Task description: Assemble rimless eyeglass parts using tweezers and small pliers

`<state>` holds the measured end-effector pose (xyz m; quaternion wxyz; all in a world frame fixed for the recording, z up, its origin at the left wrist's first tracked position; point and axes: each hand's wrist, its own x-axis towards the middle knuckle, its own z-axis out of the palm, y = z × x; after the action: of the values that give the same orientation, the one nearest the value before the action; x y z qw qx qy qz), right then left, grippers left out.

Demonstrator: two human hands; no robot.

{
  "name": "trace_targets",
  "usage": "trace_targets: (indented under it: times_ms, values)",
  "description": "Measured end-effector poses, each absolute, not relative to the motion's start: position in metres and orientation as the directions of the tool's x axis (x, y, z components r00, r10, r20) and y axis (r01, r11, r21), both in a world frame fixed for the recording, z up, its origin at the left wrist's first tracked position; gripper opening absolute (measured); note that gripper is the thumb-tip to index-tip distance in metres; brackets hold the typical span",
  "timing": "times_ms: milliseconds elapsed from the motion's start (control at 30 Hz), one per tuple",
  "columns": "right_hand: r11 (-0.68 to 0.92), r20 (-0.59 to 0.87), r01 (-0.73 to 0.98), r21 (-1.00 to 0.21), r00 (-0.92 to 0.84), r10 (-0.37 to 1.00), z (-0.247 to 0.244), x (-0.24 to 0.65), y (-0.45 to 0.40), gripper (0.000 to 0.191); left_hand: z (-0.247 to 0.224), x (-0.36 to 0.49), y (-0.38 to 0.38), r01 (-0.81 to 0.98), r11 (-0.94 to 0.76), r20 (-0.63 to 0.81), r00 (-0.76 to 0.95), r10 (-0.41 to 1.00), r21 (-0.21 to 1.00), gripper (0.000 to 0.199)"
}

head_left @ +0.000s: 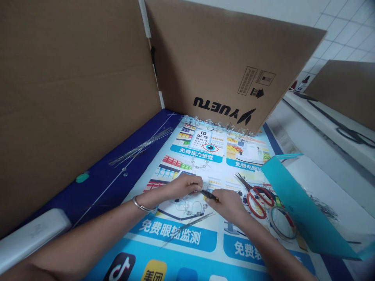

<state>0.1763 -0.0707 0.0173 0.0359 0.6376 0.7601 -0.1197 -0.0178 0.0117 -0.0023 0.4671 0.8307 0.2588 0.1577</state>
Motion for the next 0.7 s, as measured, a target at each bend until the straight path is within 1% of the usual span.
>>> trace_targets:
  times_ms: [167,367,467,567,700]
  values:
    - [0.141,-0.230,0.982,-0.127,-0.168,0.959,0.0187,0.1750,-0.0709,0.040,-0.0012,-0.0177,0.0110,0.271,-0.419,0.031,0.808,0.588,0.867,0.018]
    - [0.155,-0.176,0.981,-0.118,-0.175,0.969,0.0192,0.1747,-0.0734,0.042,-0.0064,-0.0183,0.0146,0.207,-0.236,-0.029,0.806,0.591,0.949,0.017]
    - [0.166,-0.166,0.979,-0.117,-0.184,0.969,0.0190,0.1752,-0.0743,0.040,-0.0075,-0.0188,0.0157,0.185,-0.194,-0.038,0.810,0.585,0.964,0.018]
    - [0.168,-0.178,0.977,-0.129,-0.190,0.966,0.0191,0.1754,-0.0746,0.039,-0.0078,-0.0195,0.0166,0.162,-0.171,-0.033,0.811,0.584,0.972,0.018]
    - [0.163,-0.220,0.970,-0.182,-0.202,0.954,0.0201,0.1755,-0.0747,0.038,-0.0077,-0.0214,0.0179,0.122,-0.078,-0.059,0.831,0.552,0.989,0.019]
